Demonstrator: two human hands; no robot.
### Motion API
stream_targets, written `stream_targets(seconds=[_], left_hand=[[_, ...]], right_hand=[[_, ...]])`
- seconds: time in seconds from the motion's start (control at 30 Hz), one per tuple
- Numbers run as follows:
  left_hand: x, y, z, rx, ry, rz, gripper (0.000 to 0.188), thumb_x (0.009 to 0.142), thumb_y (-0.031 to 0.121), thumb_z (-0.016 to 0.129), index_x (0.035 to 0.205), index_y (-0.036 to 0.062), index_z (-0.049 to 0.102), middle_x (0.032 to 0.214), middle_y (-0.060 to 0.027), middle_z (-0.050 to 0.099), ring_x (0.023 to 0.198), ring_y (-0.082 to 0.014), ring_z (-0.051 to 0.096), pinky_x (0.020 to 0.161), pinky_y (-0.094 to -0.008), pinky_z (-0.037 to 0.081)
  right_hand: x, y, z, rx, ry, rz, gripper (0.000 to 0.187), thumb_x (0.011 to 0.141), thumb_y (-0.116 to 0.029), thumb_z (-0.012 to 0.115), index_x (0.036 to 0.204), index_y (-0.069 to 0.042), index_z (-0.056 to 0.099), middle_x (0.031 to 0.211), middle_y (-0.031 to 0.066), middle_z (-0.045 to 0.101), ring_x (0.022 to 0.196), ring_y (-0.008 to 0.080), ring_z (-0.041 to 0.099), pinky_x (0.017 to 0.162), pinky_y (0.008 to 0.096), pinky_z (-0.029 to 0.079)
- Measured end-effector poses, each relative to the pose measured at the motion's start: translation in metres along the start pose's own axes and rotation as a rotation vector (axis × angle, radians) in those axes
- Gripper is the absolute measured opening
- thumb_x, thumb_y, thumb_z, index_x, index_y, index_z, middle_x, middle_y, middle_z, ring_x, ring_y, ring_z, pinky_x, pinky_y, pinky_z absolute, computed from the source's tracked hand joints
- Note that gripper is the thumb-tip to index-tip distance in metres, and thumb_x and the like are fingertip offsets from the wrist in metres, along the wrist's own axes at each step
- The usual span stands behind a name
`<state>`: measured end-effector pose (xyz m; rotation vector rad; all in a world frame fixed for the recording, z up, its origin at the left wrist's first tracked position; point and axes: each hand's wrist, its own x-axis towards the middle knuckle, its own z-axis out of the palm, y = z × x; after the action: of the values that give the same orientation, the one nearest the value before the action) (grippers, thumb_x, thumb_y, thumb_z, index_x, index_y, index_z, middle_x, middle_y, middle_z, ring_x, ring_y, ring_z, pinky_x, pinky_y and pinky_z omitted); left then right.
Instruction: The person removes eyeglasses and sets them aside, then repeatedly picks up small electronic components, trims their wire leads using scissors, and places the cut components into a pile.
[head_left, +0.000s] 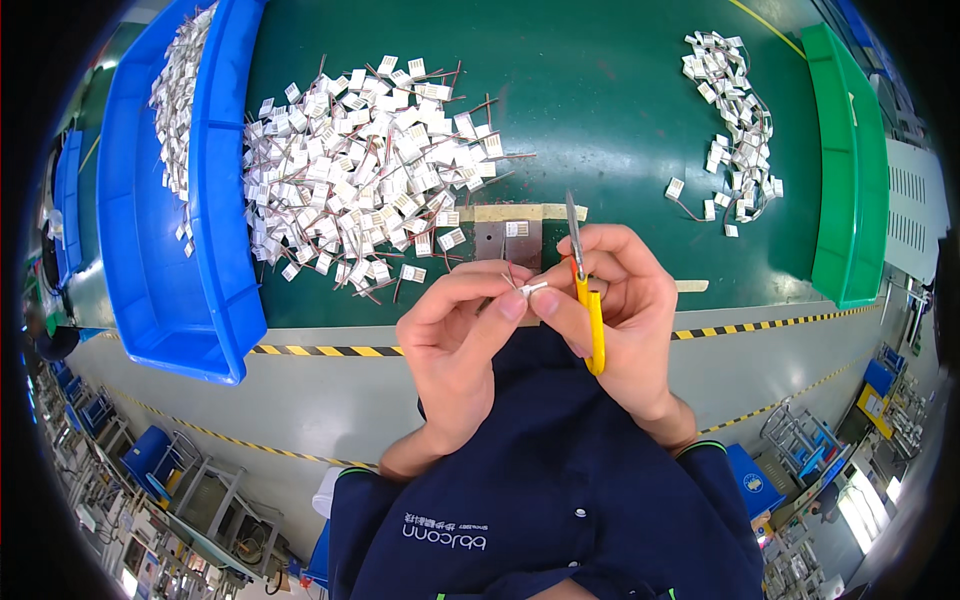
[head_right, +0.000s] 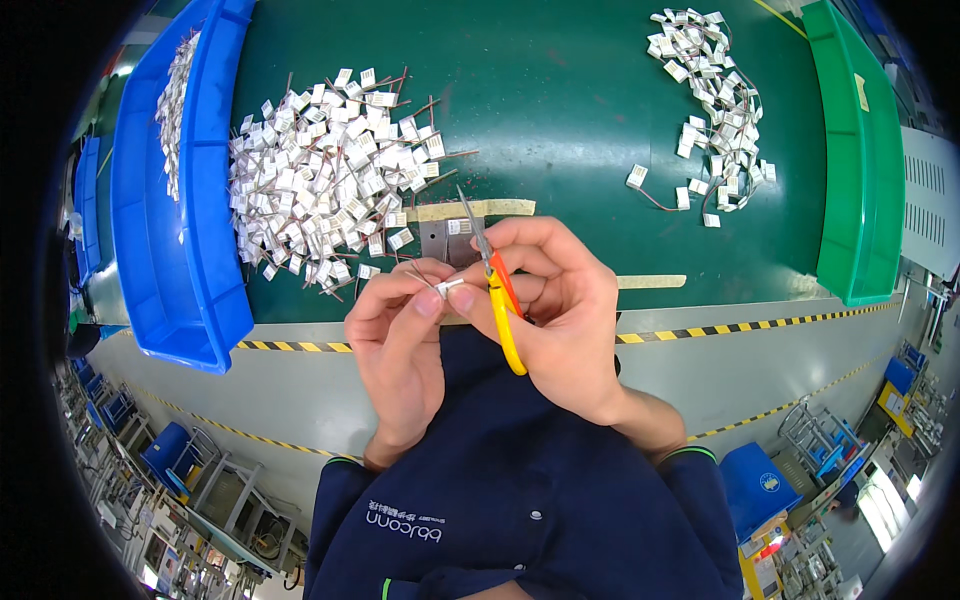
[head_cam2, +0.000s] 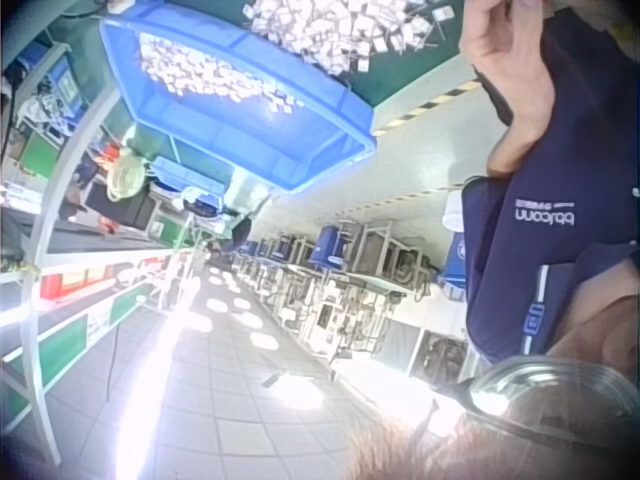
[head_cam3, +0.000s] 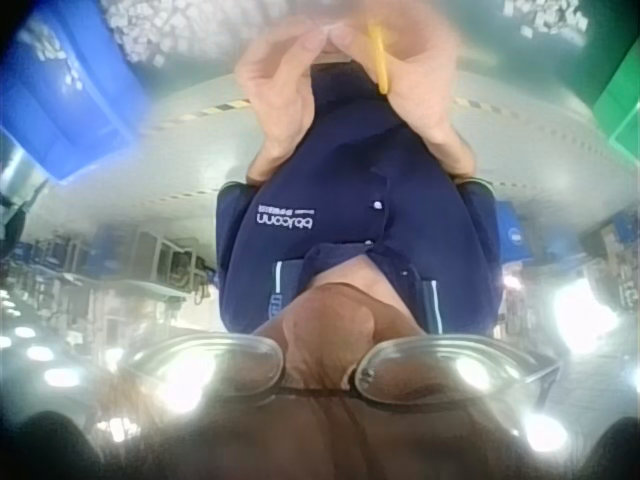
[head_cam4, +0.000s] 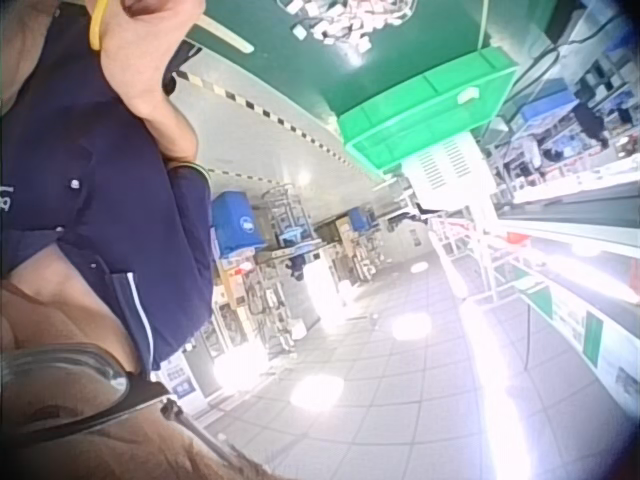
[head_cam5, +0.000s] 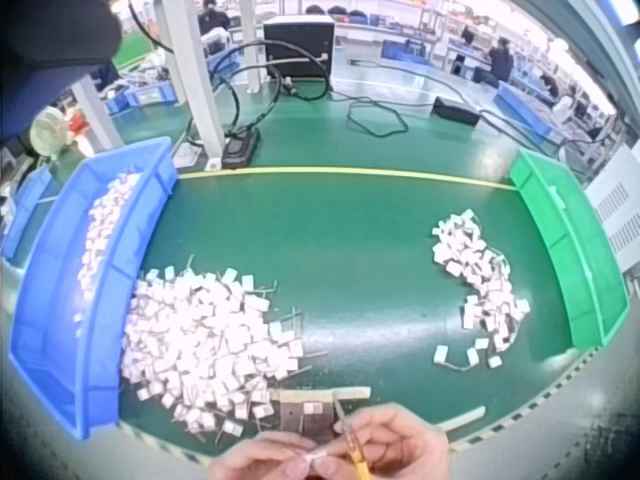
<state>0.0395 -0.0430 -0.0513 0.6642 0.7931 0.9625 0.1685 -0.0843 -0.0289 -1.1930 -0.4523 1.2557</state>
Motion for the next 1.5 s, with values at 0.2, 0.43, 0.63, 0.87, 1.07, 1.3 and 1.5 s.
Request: stream_targets(seconds=[0.2,0.43,0.63,0.87,1.07,1.3,1.5], left_hand=[[0.002,-0.003,0.001,0.033,0.002,0.069,0.011,0.080,-0.008,0.060,0.091,-0.0056,0.061,0.094,-0.0134,0.061,0.091,-0.0179,0.058,0.083,-0.0285,0.045],[0.002,0.001,0.004,0.055,0.026,0.102,0.009,0.081,-0.008,0.060,0.090,-0.0062,0.061,0.092,-0.0123,0.061,0.087,-0.0157,0.058,0.079,-0.0265,0.046],[0.002,0.001,0.004,0.096,0.030,0.108,0.009,0.081,-0.007,0.060,0.090,-0.0057,0.061,0.091,-0.0117,0.061,0.082,-0.0141,0.059,0.076,-0.0254,0.048],[0.000,-0.001,0.003,0.085,0.030,0.118,0.007,0.082,-0.005,0.061,0.089,-0.0053,0.061,0.090,-0.0121,0.061,0.082,-0.0138,0.059,0.075,-0.0252,0.048],[0.002,0.001,0.003,0.095,0.021,0.104,0.004,0.083,-0.004,0.061,0.087,-0.0057,0.061,0.089,-0.0118,0.061,0.082,-0.0135,0.059,0.075,-0.0250,0.047],[0.003,0.005,-0.002,0.080,-0.009,0.068,0.004,0.081,-0.003,0.062,0.080,-0.0044,0.058,0.083,-0.0095,0.060,0.075,-0.0109,0.055,0.068,-0.0230,0.043],[0.001,0.014,0.002,0.108,-0.016,-0.078,0.012,0.078,0.002,0.059,0.071,-0.0011,0.051,0.073,-0.0107,0.054,0.072,-0.0178,0.052,0.071,-0.0296,0.043]], right_hand=[[-0.001,0.006,0.002,-0.108,0.047,-0.071,0.034,0.077,0.009,0.065,0.106,0.003,0.049,0.087,0.0107,0.065,0.078,0.0094,0.063,0.067,0.0192,0.050],[-0.003,0.004,0.003,-0.166,0.041,-0.062,0.036,0.075,0.012,0.065,0.106,0.004,0.048,0.084,0.0105,0.064,0.077,0.0104,0.063,0.067,0.0198,0.051],[-0.007,0.007,0.002,-0.167,0.037,-0.077,0.032,0.076,0.009,0.066,0.104,0.002,0.051,0.084,0.0091,0.065,0.077,0.0084,0.062,0.067,0.0189,0.050],[-0.010,0.008,0.003,-0.204,0.020,-0.072,0.035,0.074,0.013,0.066,0.104,0.003,0.048,0.084,0.0095,0.063,0.077,0.0102,0.063,0.068,0.0201,0.050],[-0.008,0.008,0.001,-0.201,-0.013,-0.061,0.035,0.074,0.013,0.065,0.104,0.004,0.048,0.086,0.0098,0.063,0.078,0.0105,0.063,0.068,0.0204,0.049],[0.007,-0.011,-0.019,-0.248,-0.297,0.042,0.036,0.072,0.003,0.071,0.102,0.001,0.052,0.080,0.0069,0.064,0.070,0.0051,0.061,0.060,0.0159,0.044],[0.021,-0.037,-0.033,-0.209,-0.431,0.270,0.024,0.071,0.005,0.068,0.092,0.005,0.056,0.077,0.0078,0.065,0.068,0.0074,0.062,0.062,0.0169,0.046]])
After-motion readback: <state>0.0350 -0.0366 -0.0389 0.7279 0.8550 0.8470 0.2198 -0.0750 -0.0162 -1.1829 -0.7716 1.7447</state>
